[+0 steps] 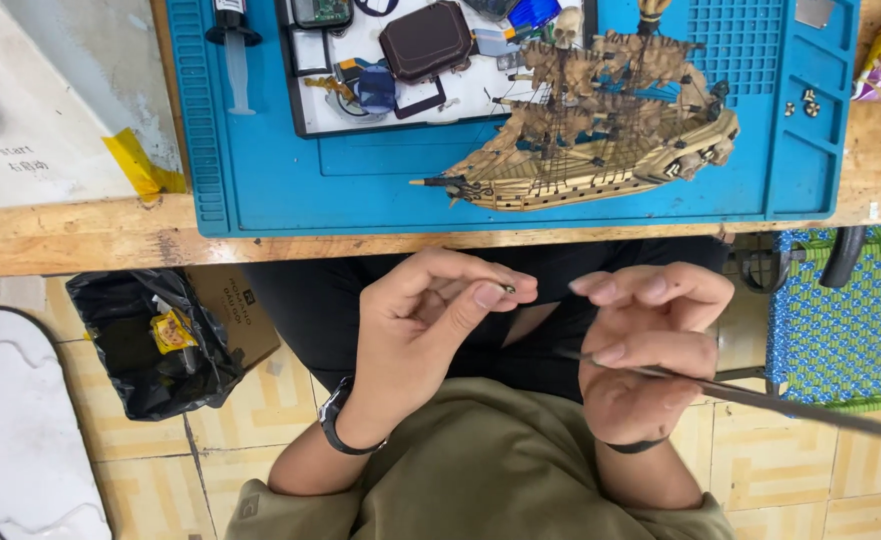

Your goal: The person cuts a small piece of tape with scissors, then uses tweezers to pick up and place a tiny component onto a detailed model ship. The person holds the ship steady with one hand while carefully positioning the piece with the other.

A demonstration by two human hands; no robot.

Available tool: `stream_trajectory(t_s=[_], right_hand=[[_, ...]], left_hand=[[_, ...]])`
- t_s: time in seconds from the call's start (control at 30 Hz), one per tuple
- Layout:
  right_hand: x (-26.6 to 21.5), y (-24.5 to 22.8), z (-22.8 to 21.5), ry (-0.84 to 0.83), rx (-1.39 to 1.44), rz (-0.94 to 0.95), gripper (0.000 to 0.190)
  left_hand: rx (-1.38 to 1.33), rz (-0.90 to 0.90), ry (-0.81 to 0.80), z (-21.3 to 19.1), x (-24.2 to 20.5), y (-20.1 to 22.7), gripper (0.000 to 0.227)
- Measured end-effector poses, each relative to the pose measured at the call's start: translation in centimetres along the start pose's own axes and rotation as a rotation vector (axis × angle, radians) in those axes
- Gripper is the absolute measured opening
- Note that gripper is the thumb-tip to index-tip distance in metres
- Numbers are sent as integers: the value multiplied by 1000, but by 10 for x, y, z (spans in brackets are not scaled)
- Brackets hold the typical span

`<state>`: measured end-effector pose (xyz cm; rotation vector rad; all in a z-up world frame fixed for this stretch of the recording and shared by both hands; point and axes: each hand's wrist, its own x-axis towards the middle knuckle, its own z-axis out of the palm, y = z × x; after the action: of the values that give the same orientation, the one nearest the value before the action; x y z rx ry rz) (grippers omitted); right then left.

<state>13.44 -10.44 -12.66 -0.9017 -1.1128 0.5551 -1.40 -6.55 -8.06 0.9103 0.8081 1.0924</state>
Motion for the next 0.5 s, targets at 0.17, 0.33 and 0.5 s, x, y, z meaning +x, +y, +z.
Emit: stream_trajectory(t_s=[0.17,0.33,0.5], right_hand=[[4,-26,-1,46,32,171,45],[9,-33,-6,-18,145,231,39],[7,-32,-8,7,190,296,31]], left_hand=[[-65,-12,-37,4,-4,0,8],[-113,-44,-91,7,-10,4,8],[-30,-19,-117,10,-13,10,8]])
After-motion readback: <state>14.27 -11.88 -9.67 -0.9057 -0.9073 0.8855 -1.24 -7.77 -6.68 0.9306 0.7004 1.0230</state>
